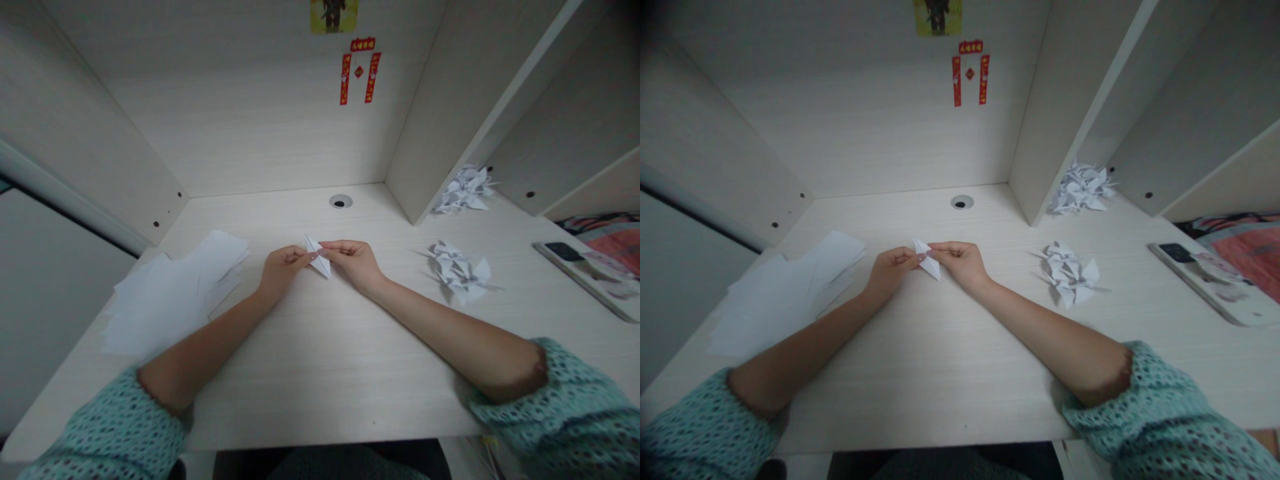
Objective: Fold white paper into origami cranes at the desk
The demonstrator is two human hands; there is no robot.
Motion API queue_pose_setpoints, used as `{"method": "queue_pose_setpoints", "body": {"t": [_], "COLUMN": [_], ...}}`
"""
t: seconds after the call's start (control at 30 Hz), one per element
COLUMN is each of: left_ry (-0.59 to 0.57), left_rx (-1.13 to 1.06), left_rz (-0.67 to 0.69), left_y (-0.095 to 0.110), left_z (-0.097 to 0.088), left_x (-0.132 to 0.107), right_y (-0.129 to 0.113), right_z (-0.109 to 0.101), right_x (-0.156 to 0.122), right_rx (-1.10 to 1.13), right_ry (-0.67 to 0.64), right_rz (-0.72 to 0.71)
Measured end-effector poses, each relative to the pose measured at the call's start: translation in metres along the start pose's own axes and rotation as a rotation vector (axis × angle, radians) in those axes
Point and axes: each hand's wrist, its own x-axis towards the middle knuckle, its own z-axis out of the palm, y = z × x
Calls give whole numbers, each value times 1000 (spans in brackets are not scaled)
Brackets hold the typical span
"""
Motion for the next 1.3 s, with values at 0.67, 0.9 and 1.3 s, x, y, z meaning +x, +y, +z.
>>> {"method": "queue_pose_setpoints", "body": {"t": [0.67,0.9,1.3], "left_ry": [70,109,96], "left_rx": [-9,-11,62], "left_rz": [78,79,145], "left_y": [6,9,7], "left_z": [2,3,3], "left_x": [-1,-3,-5], "right_y": [2,1,-1], "right_z": [3,0,1], "right_x": [-6,-7,-9], "right_rx": [-242,-420,-410], "right_ry": [-37,-80,-176], "right_rz": [-137,-95,-70]}}
